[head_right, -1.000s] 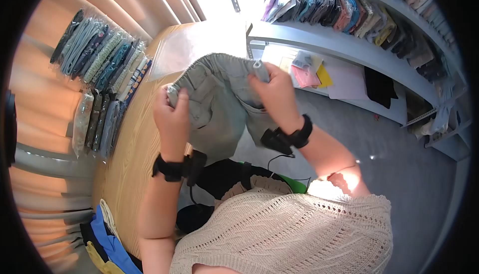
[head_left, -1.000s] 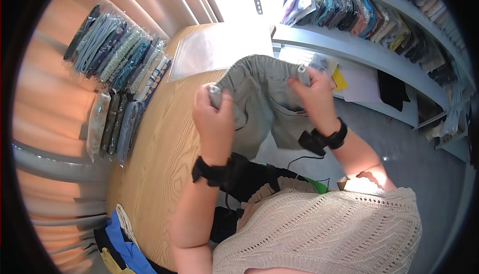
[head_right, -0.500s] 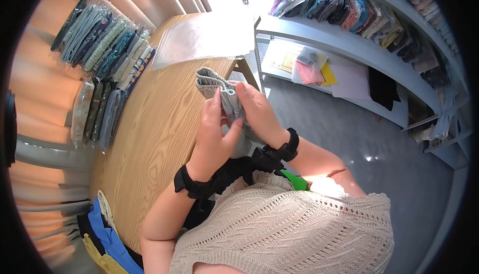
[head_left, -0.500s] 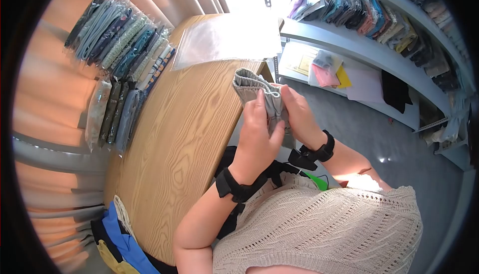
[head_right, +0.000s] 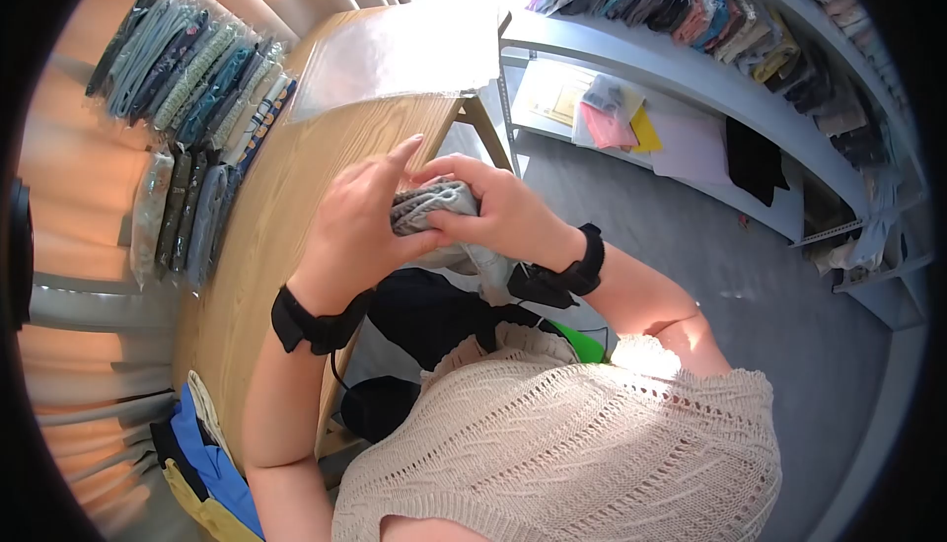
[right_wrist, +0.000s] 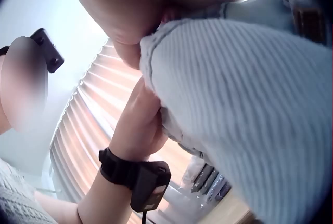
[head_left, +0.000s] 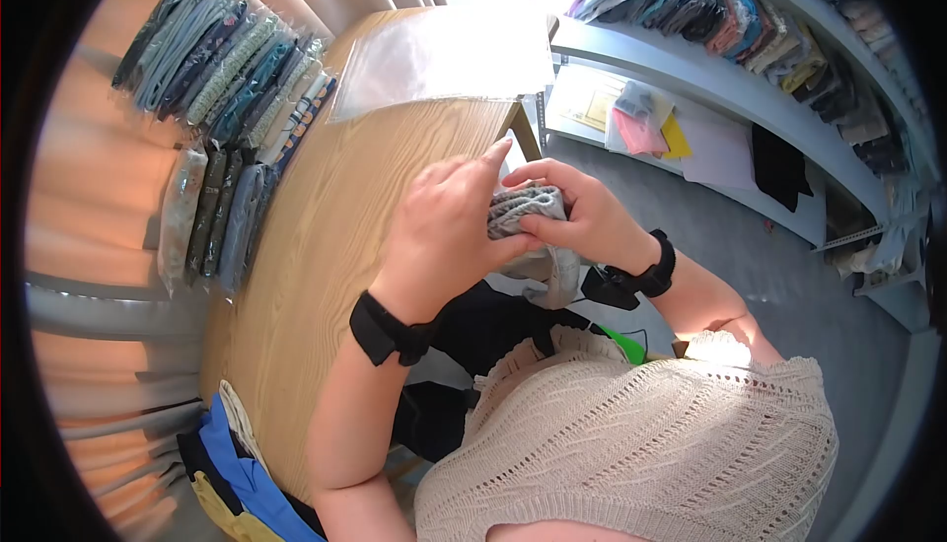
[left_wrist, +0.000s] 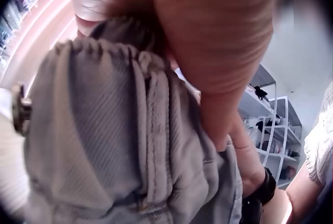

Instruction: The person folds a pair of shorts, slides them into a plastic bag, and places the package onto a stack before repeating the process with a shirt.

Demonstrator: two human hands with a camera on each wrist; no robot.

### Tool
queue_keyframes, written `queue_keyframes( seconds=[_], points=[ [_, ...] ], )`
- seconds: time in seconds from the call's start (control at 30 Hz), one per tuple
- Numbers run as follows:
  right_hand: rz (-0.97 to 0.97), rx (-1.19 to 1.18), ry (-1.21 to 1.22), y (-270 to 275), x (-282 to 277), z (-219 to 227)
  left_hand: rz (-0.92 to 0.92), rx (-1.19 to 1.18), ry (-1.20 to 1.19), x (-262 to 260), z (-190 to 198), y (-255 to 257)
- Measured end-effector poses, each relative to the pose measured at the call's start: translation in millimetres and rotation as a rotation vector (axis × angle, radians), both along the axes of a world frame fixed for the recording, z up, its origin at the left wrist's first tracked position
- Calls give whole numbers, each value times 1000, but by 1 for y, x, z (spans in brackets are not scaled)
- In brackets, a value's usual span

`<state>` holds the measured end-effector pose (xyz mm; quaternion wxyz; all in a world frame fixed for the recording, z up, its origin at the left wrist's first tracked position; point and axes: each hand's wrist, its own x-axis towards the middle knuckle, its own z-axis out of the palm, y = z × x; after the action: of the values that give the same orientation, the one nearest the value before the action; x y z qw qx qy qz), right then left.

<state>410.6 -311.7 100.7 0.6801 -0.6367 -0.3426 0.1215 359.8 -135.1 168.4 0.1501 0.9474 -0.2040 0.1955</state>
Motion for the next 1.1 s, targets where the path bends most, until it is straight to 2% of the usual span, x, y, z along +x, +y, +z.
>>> queue_keyframes(
  seconds=[0.03,0.1,0.17,0.2,0.27,0.3,0.33,0.43,0.5,0.57,0.6,0.67,0.7,0.77,0.8,0.83,0.9,0.93,0.97,1.03,1.07,1.1],
  points=[
    [-37,6,-39,2,-1,1,43,31,221,0,-1,-1],
    [-86,13,-62,3,-4,-2,45,7,250,5,-8,0],
    [-261,105,-165,2,2,-4,43,-16,278,10,-9,4],
    [-347,112,-235,-3,7,-8,74,-100,269,12,-5,7],
    [-372,80,-256,-19,16,-20,130,-265,276,12,9,12],
    [-388,46,-280,-28,17,-24,127,-260,277,11,17,15],
    [-320,-74,-275,-37,14,-26,132,-314,300,9,24,17],
    [-288,-200,-299,-30,3,-47,118,-373,259,0,40,20],
    [-286,-170,-228,-18,1,-72,102,-387,189,-7,51,21],
    [-180,-185,-41,-10,2,-88,117,-351,178,-16,61,26],
    [-185,-169,-33,-9,2,-93,125,-289,151,-21,67,32],
    [78,-169,-16,-8,2,-103,136,-120,65,-35,80,43],
    [77,-154,-8,-5,1,-100,135,-105,73,-42,85,51],
    [277,-342,-127,-4,-4,-92,127,8,53,-55,92,65],
    [212,-441,-145,-2,-3,-105,126,16,70,-59,93,69],
    [213,-435,-131,1,-2,-122,131,14,52,-62,94,71],
    [-167,-401,-428,6,-1,-139,136,14,35,-72,97,76],
    [-143,-586,-318,3,-1,-138,154,30,-3,-80,101,79],
    [-138,-586,-314,2,-4,-136,173,44,-41,-85,104,80],
    [-261,-769,-226,-1,-10,-133,165,74,-66,-93,111,79],
    [-256,-772,-227,-1,-11,-136,200,108,-101,-98,115,79],
    [-309,-705,-345,-2,-12,-142,236,141,-136,-104,117,80]
  ],
)
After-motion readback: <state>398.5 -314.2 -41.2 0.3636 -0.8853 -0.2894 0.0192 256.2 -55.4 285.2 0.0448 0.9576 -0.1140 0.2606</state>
